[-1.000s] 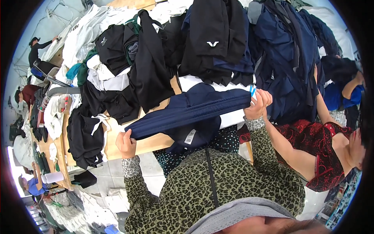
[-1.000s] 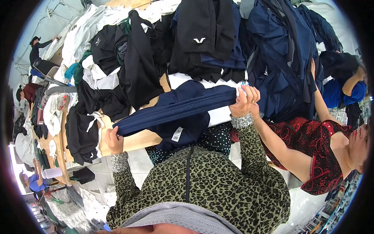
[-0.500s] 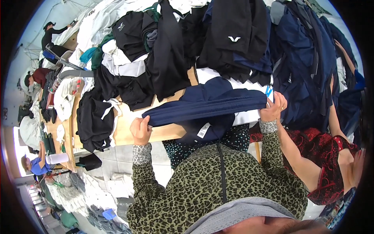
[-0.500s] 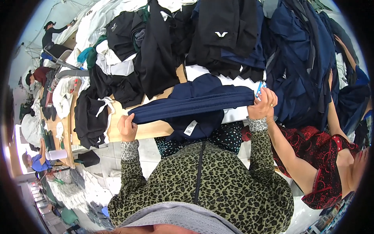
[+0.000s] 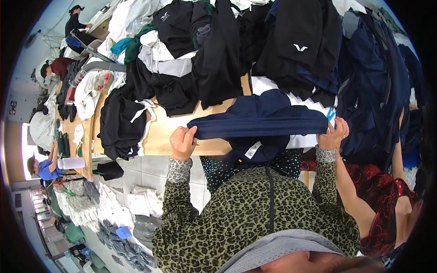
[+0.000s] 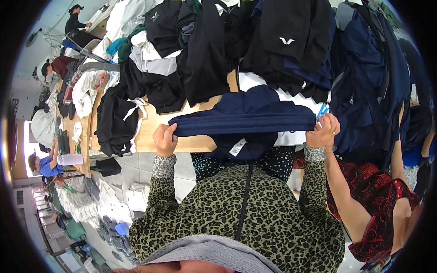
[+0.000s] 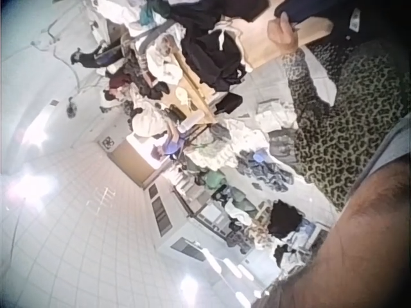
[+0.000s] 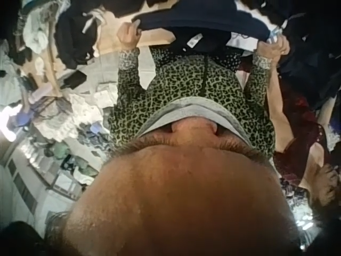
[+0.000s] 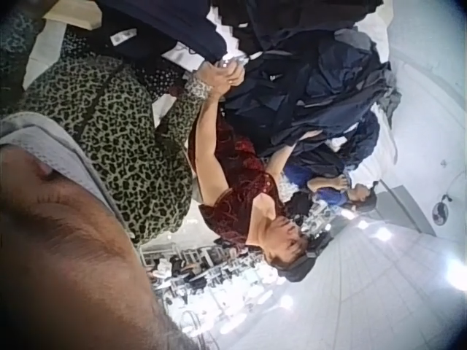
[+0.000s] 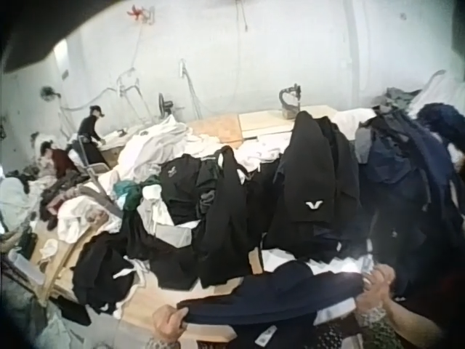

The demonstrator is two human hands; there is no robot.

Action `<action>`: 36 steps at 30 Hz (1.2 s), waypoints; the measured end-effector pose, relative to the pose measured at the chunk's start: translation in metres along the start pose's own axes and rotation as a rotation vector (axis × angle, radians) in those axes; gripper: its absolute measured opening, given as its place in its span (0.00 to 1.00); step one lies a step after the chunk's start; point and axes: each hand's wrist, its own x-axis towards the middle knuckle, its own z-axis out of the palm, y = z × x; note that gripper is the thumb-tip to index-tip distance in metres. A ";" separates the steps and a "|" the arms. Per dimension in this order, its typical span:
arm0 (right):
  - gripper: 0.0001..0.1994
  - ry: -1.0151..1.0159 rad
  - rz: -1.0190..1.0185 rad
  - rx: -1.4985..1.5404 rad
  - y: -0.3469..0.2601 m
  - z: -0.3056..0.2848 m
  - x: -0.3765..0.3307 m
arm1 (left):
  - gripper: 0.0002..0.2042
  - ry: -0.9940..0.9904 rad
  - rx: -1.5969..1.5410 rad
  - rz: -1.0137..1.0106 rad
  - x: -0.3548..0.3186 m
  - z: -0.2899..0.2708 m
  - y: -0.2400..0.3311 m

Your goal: Trimming loose threads and inspecting seams on manufactured garments using thread nippers.

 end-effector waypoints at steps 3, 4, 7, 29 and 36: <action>0.25 -0.139 0.099 0.022 -0.010 -0.005 -0.001 | 0.20 -0.041 -0.085 -0.118 0.007 0.003 0.011; 0.25 -0.140 0.096 0.023 -0.027 -0.005 0.010 | 0.18 -0.105 -0.186 -0.317 0.010 0.002 0.023; 0.17 -0.585 0.393 0.388 -0.062 -0.002 0.020 | 0.12 -0.192 -0.527 -0.645 0.011 0.016 0.045; 0.29 -0.687 0.706 1.279 -0.062 0.013 -0.002 | 0.15 -0.836 -2.646 -1.059 0.160 0.038 0.200; 0.18 -0.407 1.446 1.588 0.021 -0.020 -0.024 | 0.21 -0.318 -2.101 -1.112 0.080 -0.008 0.085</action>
